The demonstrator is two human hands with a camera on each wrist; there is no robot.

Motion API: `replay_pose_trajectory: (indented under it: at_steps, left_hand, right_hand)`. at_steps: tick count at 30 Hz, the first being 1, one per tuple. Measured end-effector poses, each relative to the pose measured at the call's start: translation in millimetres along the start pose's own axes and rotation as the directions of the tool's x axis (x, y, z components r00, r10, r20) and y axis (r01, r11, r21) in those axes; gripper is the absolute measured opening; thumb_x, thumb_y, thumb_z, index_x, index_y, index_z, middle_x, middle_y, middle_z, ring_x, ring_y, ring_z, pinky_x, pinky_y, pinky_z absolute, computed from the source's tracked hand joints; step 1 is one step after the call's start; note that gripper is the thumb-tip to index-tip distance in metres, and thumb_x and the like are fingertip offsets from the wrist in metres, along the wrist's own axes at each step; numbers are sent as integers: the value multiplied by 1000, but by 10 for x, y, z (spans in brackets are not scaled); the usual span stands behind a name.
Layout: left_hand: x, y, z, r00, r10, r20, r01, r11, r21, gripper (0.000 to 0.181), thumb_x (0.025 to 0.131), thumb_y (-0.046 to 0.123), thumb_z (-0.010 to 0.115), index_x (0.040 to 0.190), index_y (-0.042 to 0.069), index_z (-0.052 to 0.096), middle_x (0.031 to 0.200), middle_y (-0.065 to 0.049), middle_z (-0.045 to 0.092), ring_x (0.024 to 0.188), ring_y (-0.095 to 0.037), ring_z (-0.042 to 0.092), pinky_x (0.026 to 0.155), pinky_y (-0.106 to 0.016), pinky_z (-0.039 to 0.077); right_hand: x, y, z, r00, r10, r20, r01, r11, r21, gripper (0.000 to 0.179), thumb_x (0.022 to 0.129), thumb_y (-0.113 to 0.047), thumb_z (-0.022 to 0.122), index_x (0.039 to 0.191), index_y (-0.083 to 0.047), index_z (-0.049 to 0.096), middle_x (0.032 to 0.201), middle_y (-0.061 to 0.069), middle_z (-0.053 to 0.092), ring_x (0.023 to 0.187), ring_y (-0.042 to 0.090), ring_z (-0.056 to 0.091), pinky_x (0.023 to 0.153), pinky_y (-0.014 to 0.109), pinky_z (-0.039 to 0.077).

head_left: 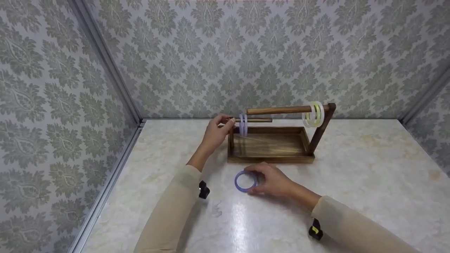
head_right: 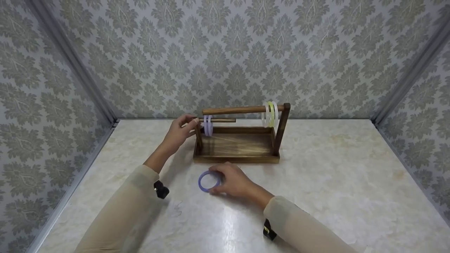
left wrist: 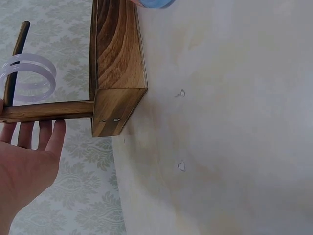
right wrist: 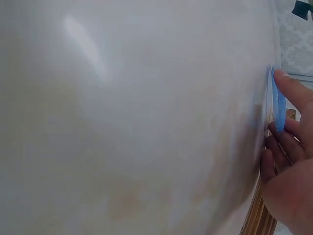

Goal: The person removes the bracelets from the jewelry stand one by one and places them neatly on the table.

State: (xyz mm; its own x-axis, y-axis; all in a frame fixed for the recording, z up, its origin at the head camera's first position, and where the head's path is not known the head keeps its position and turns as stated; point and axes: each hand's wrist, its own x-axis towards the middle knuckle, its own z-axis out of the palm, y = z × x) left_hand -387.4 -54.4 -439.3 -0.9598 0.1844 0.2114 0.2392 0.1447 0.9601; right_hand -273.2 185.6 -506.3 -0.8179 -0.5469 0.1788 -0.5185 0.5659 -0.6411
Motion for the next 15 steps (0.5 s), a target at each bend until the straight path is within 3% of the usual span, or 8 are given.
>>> replay_pose_trajectory:
  at_steps: [6, 15]
  left_hand:
    - [-4, -16, -26, 1000, -6, 5, 6, 1000, -18, 30, 106, 36, 67, 122, 10, 69, 110, -11, 66, 104, -26, 67, 98, -42, 57]
    - [17, -26, -16, 1000, 1, 24, -1, 1000, -27, 30, 107, 36, 66, 123, 10, 69, 112, -11, 65, 108, -27, 66, 100, -43, 56]
  right_hand:
    - [-11, -9, 35, 999, -53, -9, 53, 998, -35, 69, 77, -37, 96, 137, -13, 71, 130, 0, 72, 119, 21, 61, 103, 45, 49]
    - [-29, 4, 25, 998, -58, 3, 58, 998, -34, 71, 77, -36, 96, 139, -14, 69, 131, 1, 71, 118, 21, 60, 103, 45, 49]
